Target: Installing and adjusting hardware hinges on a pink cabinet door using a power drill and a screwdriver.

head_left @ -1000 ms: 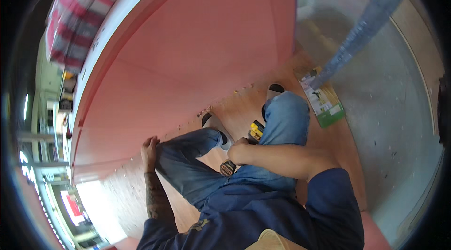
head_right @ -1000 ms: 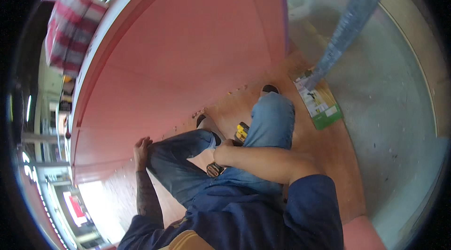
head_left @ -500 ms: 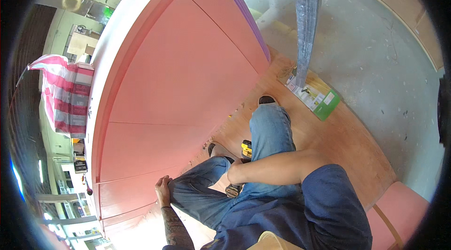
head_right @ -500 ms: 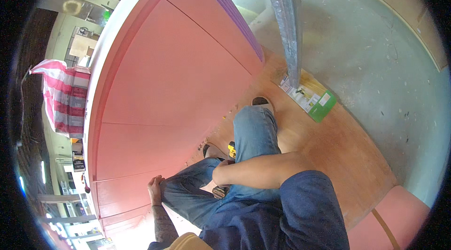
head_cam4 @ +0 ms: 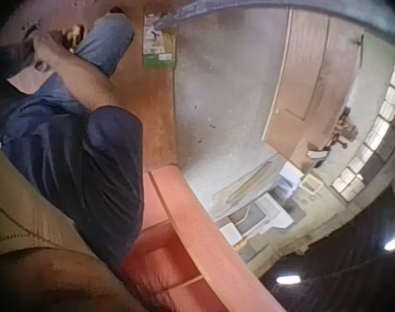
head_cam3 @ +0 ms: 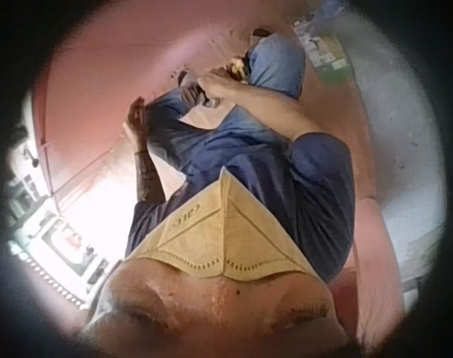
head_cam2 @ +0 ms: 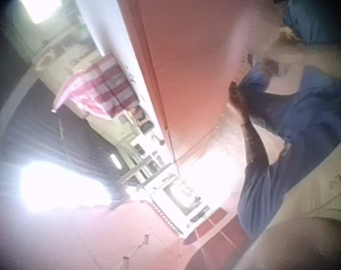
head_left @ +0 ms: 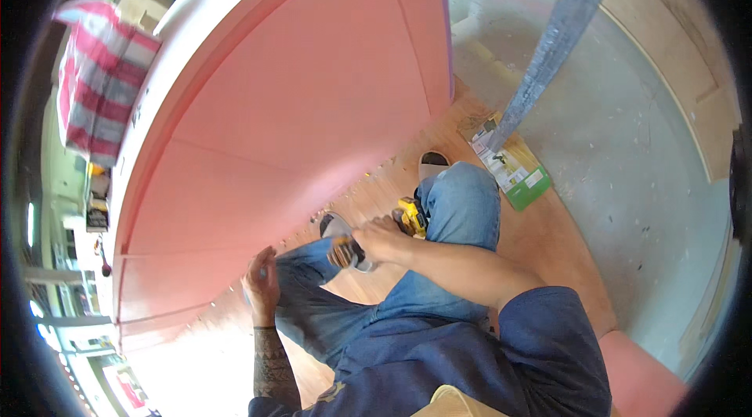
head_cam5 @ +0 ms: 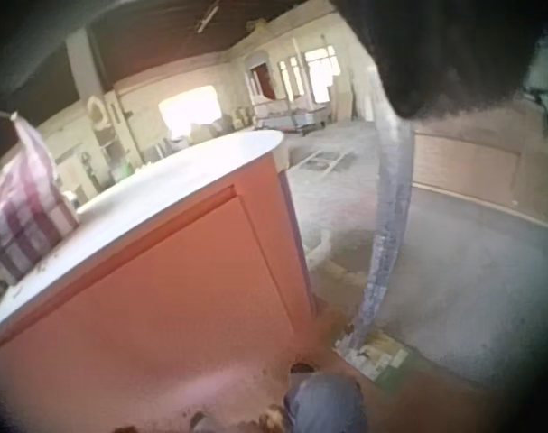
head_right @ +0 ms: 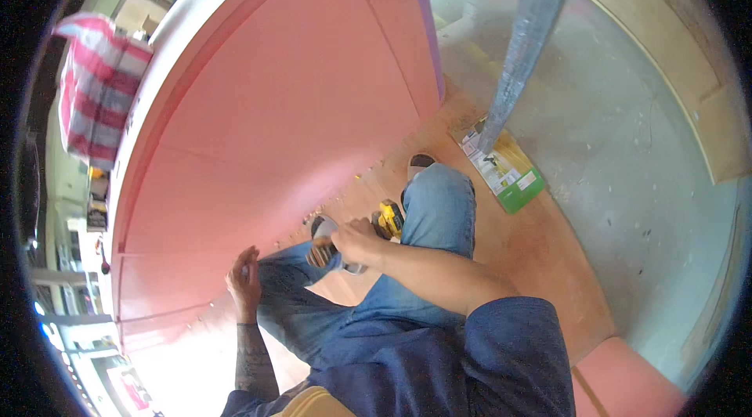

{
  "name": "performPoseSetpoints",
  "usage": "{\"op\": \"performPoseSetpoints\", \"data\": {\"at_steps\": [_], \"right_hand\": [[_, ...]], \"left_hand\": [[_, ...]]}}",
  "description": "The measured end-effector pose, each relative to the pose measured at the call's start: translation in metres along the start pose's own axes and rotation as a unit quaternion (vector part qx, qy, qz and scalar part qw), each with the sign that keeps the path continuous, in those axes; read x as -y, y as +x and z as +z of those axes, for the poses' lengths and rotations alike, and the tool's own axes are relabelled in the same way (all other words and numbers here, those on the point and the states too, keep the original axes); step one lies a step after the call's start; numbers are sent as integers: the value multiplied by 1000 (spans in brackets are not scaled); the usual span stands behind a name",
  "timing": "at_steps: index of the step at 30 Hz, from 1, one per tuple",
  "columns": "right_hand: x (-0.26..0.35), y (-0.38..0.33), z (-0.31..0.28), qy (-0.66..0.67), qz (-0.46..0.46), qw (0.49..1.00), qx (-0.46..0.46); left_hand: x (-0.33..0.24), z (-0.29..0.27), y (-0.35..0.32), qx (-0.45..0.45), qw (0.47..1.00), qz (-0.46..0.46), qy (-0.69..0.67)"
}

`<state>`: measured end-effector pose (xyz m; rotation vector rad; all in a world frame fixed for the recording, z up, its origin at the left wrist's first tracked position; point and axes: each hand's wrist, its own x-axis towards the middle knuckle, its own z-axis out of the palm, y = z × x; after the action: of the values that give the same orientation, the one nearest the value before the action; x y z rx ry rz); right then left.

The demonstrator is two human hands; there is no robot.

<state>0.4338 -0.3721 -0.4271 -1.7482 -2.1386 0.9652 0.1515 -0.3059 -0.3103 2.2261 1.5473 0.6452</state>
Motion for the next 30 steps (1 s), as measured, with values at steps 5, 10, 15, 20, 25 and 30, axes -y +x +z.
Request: {"op": "performPoseSetpoints", "data": {"at_steps": [5,10,15,20,25,30], "right_hand": [[20,13,-24,108,54,984,-133],[33,14,-4,268,-52,949,-158],[37,-8,1,121,-167,976,-70],[60,-22,-20,57,-261,964,-14],[105,-2,-120,92,-257,953,-132],[159,41,-212,7,-270,897,-351]], "left_hand": [[-35,33,-10,155,971,-93,-158],[-58,52,-3,220,675,-320,-627],[-52,55,-26,189,664,-385,-613],[-32,28,-70,146,676,-355,-628],[-21,-41,-91,80,748,-236,-615],[32,-132,-133,-85,779,-101,-613]]}}
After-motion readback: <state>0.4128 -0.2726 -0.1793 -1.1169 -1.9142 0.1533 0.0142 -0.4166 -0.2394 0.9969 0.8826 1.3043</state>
